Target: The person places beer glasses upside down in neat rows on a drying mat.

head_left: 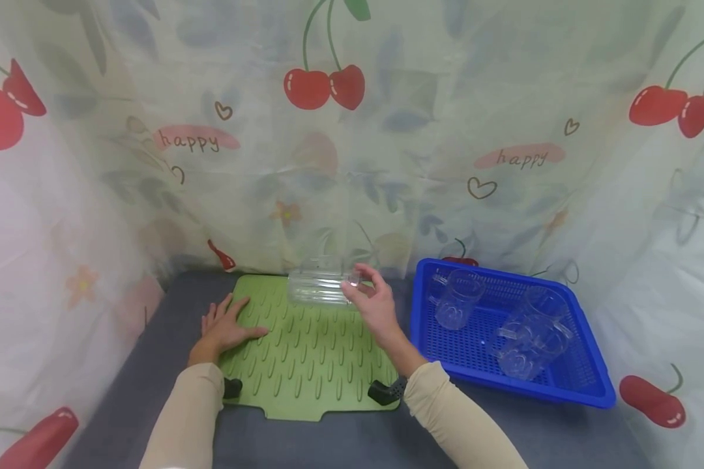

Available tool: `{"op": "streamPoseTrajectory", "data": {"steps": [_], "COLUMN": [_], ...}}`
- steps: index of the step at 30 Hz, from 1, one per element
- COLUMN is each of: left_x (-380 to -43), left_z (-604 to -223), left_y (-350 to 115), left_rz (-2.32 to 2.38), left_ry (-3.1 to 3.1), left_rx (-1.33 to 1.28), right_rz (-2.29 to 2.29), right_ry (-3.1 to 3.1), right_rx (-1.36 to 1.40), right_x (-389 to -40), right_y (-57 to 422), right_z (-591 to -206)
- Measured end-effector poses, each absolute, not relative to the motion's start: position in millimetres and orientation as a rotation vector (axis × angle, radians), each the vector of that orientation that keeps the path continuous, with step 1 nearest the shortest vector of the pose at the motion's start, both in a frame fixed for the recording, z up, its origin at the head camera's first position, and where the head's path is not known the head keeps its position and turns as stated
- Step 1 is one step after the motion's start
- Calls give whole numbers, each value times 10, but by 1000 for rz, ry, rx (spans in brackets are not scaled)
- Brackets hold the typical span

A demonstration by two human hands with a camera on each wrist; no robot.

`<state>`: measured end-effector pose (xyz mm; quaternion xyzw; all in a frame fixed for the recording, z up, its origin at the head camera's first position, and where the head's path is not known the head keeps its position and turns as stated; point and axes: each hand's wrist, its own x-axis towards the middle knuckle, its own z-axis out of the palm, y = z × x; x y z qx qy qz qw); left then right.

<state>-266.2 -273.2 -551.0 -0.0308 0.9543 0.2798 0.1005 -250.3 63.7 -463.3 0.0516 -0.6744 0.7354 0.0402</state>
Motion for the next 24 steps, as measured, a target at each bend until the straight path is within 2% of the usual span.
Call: {"op": "streamPoseTrajectory", "data": {"steps": [24], "left_x": [-2647], "left_z": [-5515], "left_y": [-2716], "left_rz": [815], "left_ry": [2842], "left_rx": [-83], "right_rz": [2190], "right_ry": [-2287], "right_rx": [211], "right_x": [-2678], "right_y": [219], "right_z": [-4855]}}
